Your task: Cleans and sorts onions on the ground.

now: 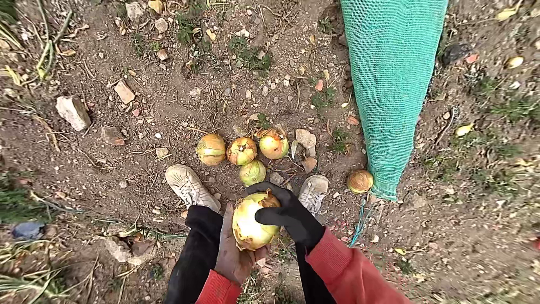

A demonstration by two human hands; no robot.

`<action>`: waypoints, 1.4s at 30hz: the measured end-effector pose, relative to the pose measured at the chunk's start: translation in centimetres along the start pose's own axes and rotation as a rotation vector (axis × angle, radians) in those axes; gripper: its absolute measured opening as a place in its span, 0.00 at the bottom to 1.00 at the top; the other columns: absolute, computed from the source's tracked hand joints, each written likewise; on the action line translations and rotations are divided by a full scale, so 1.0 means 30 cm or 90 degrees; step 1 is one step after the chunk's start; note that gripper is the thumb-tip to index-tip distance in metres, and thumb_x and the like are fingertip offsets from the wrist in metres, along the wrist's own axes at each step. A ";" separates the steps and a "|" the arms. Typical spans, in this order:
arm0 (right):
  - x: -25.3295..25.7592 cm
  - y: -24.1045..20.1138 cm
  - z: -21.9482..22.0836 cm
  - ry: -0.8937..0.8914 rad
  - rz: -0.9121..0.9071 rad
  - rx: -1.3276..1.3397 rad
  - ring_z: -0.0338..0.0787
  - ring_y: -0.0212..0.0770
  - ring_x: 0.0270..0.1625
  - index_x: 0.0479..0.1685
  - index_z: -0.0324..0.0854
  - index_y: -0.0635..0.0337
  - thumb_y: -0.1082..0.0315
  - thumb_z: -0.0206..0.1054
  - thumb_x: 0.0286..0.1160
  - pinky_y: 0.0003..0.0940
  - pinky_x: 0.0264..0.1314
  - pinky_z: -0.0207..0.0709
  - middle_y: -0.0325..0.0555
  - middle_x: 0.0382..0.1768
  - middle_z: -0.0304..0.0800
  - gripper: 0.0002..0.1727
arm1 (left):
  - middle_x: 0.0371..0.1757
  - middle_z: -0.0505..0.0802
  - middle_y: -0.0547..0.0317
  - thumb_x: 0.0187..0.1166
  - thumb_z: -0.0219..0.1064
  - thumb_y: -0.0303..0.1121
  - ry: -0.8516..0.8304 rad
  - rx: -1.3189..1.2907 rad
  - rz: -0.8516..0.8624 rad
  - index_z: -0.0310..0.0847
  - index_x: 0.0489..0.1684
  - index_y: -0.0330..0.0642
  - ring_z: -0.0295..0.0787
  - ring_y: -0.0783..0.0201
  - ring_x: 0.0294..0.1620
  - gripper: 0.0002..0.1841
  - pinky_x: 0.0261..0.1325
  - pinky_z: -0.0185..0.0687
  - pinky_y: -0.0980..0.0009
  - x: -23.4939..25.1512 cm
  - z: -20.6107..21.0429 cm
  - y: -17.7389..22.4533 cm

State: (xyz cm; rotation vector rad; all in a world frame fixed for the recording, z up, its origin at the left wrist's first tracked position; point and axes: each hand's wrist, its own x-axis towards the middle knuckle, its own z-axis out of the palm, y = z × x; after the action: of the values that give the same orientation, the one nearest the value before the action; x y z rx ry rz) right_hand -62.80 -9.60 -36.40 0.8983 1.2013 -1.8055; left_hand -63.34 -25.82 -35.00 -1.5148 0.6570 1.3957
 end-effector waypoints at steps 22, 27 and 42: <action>-0.077 0.006 -0.017 -0.028 0.023 -0.221 0.80 0.39 0.75 0.89 0.60 0.52 0.58 0.86 0.38 0.37 0.74 0.79 0.53 0.78 0.73 0.62 | 0.39 0.93 0.51 0.46 0.77 0.42 -0.008 0.085 0.215 0.70 0.63 0.35 0.95 0.62 0.37 0.39 0.36 0.93 0.64 -0.004 -0.003 -0.024; -0.085 0.029 0.009 0.051 -0.008 -0.191 0.81 0.40 0.74 0.86 0.68 0.53 0.60 0.84 0.32 0.39 0.73 0.79 0.53 0.76 0.77 0.60 | 0.42 0.93 0.50 0.44 0.76 0.41 0.005 0.096 0.211 0.66 0.69 0.36 0.95 0.61 0.38 0.44 0.37 0.93 0.64 0.008 -0.007 -0.027; -0.152 0.065 -0.033 0.099 -0.185 -0.355 0.87 0.39 0.70 0.81 0.76 0.60 0.65 0.78 0.42 0.37 0.70 0.84 0.53 0.71 0.84 0.48 | 0.36 0.95 0.54 0.37 0.86 0.47 -0.075 0.022 0.230 0.75 0.53 0.36 0.96 0.64 0.35 0.40 0.37 0.94 0.65 0.012 -0.023 -0.089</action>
State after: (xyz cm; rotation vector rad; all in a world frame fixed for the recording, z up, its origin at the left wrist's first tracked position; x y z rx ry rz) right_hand -58.89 -8.19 -33.53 0.5650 1.8915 -1.4979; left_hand -60.64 -25.25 -34.68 -1.3185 0.9083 1.7196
